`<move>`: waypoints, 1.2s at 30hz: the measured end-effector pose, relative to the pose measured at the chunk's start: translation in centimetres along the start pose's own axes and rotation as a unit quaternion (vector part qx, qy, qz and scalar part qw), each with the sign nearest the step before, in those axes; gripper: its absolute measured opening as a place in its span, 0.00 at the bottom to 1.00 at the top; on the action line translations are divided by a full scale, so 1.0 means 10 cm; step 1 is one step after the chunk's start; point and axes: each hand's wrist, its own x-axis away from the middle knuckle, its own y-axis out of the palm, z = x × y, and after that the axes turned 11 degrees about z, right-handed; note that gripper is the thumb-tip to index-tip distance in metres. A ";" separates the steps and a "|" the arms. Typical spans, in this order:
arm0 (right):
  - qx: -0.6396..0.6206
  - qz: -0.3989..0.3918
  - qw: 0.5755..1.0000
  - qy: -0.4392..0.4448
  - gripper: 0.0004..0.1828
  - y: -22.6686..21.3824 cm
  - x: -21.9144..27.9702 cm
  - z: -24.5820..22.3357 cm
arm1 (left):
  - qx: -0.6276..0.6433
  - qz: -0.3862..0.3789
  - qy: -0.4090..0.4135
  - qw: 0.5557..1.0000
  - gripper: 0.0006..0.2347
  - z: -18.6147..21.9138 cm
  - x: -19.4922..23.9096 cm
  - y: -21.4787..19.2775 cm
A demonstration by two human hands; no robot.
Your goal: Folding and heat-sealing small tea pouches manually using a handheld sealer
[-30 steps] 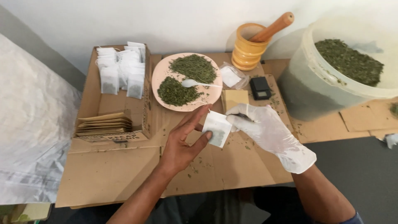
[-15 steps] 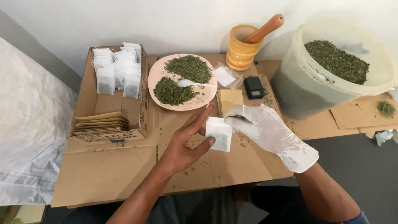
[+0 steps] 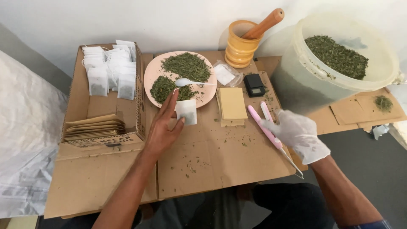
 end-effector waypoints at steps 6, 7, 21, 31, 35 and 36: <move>-0.005 0.028 1.000 -0.007 0.50 0.62 -0.17 0.31 | 0.003 0.093 0.048 0.995 0.30 -0.25 0.04 0.20; -0.006 0.030 1.000 -0.008 0.50 0.68 -0.21 0.34 | 0.002 0.094 0.050 0.994 0.30 -0.26 0.04 0.20; -0.112 0.101 0.988 0.031 0.37 0.96 -0.38 0.58 | -0.026 0.145 0.126 0.981 0.28 -0.26 0.11 0.29; -0.190 0.026 0.981 0.031 0.33 -0.15 0.25 0.19 | -0.052 0.087 0.146 0.984 0.27 -0.18 0.14 0.35; -0.190 0.025 0.974 -0.122 0.41 -0.11 0.29 -0.07 | 0.045 0.100 0.159 0.981 0.28 -0.03 0.10 0.42; -0.183 0.025 0.967 -0.174 0.41 -0.07 0.25 -0.12 | 0.049 0.094 0.160 0.981 0.29 -0.02 0.10 0.43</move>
